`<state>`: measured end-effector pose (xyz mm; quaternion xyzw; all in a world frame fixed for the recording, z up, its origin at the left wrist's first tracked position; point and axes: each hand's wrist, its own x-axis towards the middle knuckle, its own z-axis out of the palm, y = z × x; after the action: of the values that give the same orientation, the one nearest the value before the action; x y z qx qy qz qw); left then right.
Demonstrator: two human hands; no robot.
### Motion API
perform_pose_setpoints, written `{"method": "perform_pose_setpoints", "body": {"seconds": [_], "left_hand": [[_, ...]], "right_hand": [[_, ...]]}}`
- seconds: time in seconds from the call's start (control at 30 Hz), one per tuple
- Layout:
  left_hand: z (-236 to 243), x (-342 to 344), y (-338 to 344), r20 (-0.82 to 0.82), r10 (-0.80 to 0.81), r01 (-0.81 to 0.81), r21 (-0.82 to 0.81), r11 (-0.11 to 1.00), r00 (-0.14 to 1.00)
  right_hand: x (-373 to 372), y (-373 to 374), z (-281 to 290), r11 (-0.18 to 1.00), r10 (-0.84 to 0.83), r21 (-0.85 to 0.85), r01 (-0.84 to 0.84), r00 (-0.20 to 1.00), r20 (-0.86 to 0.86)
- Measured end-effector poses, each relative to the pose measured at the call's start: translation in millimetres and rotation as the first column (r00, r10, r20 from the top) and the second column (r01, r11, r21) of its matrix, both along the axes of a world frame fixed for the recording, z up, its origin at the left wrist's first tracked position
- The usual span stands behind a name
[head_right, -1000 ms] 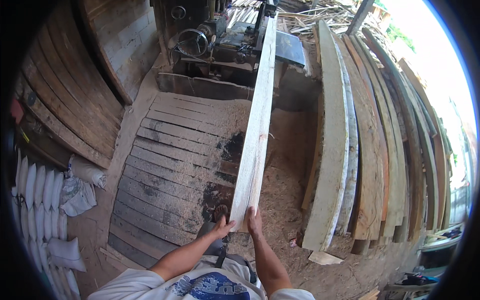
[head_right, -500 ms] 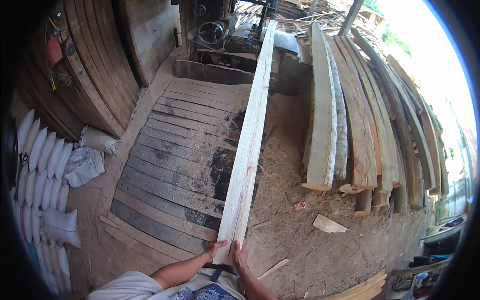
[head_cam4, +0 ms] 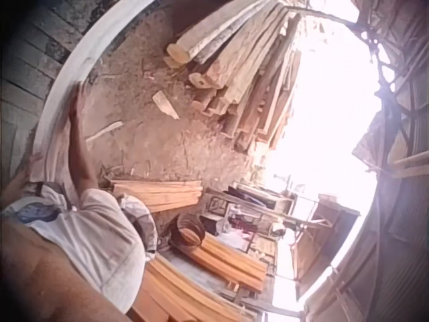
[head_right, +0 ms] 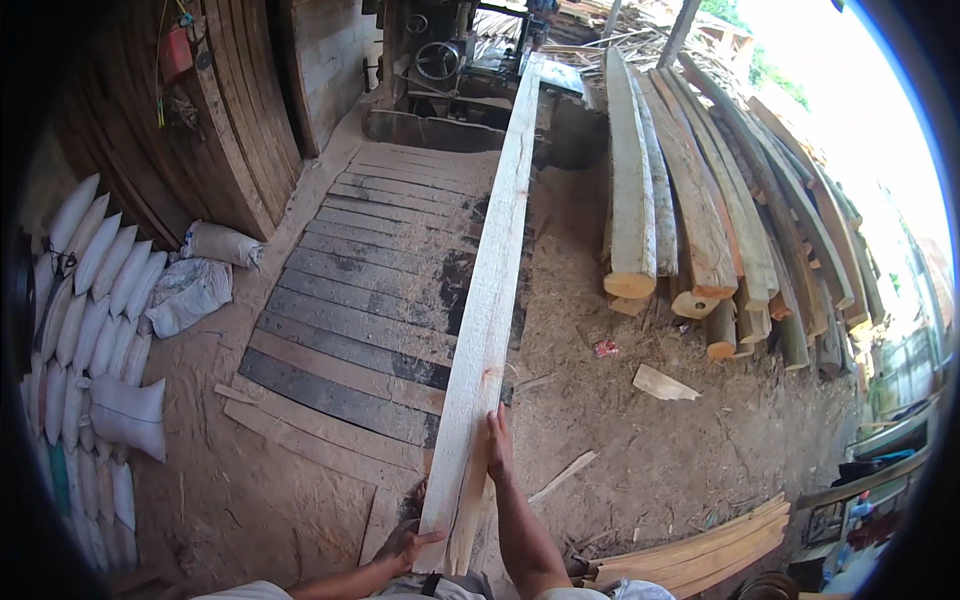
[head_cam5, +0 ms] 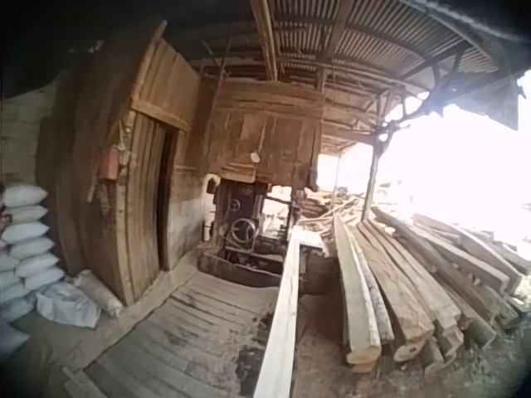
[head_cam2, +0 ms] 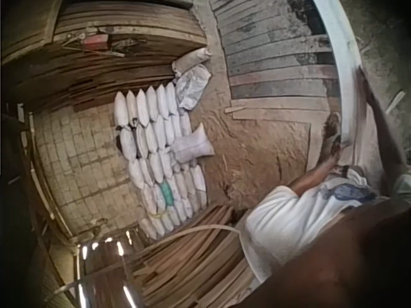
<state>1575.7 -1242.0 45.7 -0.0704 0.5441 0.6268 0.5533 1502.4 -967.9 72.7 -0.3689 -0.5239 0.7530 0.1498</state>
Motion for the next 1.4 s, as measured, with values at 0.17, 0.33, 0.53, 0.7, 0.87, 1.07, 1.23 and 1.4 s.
{"method": "perform_pose_setpoints", "body": {"seconds": [0.17,0.33,0.53,0.7,0.87,1.07,1.23,1.4], "left_hand": [[-3.3,90.2,-85.9,0.052,-0.025,0.028,-0.059,0.998,0.998],[11.1,176.2,-190.3,-0.082,-0.065,0.052,-0.158,0.986,0.994],[55.6,244.7,-232.3,-0.343,-0.313,0.157,-0.413,0.897,0.886],[-23.8,258.1,-254.3,-0.345,-0.267,0.170,-0.286,0.943,0.900],[-13.0,220.8,-218.5,-0.333,-0.213,0.145,-0.216,0.966,0.919],[2.7,143.7,-156.7,-0.248,-0.317,0.236,-0.307,0.922,0.915],[-1.7,86.1,-105.7,-0.304,-0.305,0.201,-0.330,0.922,0.903],[7.6,21.3,-47.0,-0.228,-0.316,0.231,-0.334,0.914,0.921]], "right_hand": [[101.5,-70.7,-45.6,0.987,0.050,0.151,-0.064,0.994,0.095],[174.9,-186.9,-15.5,0.979,0.057,0.190,-0.068,0.996,0.061],[259.9,-229.4,-64.5,0.992,-0.001,-0.125,-0.003,1.000,-0.030],[251.3,-229.8,-32.8,0.999,0.042,0.019,-0.042,0.999,0.024],[214.9,-193.9,-33.8,0.996,0.085,0.003,-0.086,0.992,0.089],[151.8,-134.3,-44.8,0.996,0.086,-0.023,-0.086,0.996,0.012],[86.7,-79.9,-30.5,0.992,0.094,0.077,-0.102,0.990,0.102],[25.4,-19.2,-21.3,0.988,0.154,0.004,-0.155,0.986,0.069]]}}
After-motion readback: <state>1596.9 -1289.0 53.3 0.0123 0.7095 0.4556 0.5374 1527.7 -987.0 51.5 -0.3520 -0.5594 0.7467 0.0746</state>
